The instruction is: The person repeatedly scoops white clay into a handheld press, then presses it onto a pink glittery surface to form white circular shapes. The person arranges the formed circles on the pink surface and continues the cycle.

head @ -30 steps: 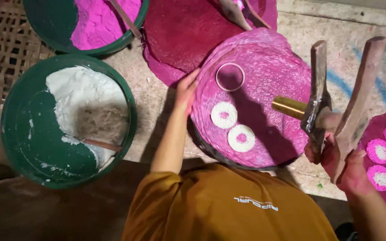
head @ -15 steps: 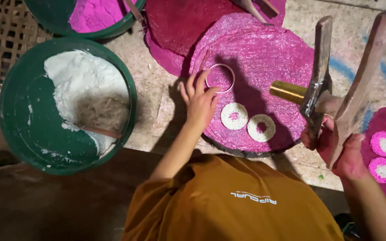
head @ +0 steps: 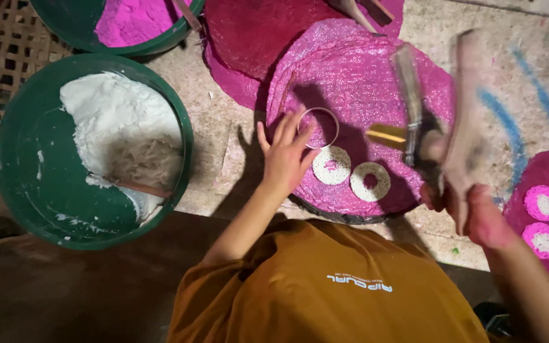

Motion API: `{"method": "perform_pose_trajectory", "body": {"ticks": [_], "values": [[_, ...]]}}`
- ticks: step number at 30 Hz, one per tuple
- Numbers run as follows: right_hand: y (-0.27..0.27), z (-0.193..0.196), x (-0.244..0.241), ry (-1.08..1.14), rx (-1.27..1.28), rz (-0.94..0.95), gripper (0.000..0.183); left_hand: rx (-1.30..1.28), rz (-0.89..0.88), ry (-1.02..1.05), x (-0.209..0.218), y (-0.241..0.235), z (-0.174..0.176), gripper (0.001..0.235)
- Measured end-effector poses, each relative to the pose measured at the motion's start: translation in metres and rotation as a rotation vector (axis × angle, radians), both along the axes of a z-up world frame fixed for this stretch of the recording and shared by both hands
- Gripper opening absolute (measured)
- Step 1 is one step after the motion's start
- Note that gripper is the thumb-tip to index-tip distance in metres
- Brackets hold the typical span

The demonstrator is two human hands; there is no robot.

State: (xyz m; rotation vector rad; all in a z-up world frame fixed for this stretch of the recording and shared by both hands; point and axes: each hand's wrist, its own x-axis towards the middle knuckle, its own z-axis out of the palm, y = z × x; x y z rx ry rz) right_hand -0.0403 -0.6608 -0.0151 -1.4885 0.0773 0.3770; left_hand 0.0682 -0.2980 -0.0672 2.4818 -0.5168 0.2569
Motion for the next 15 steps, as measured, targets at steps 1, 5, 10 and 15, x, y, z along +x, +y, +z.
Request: {"method": "perform_pose_trajectory", "body": {"ticks": [1,5,10,15], "values": [[-0.002,-0.005,0.006,0.019,-0.046,0.016,0.097,-0.394,-0.067,0.213,0.009,-0.002,0.007,0.068],[0.009,-0.016,0.042,0.227,-0.222,0.455,0.082,-1.648,-0.657,0.800,0.051,-0.012,0.028,0.091],[0.043,0.028,0.119,0.549,-0.347,0.572,0.078,-2.216,-0.887,0.748,0.091,-0.032,0.034,0.065],[0.083,0.072,0.156,0.327,-0.720,0.593,0.086,-2.403,-0.691,0.586,0.106,-0.022,0.017,0.041]]}}
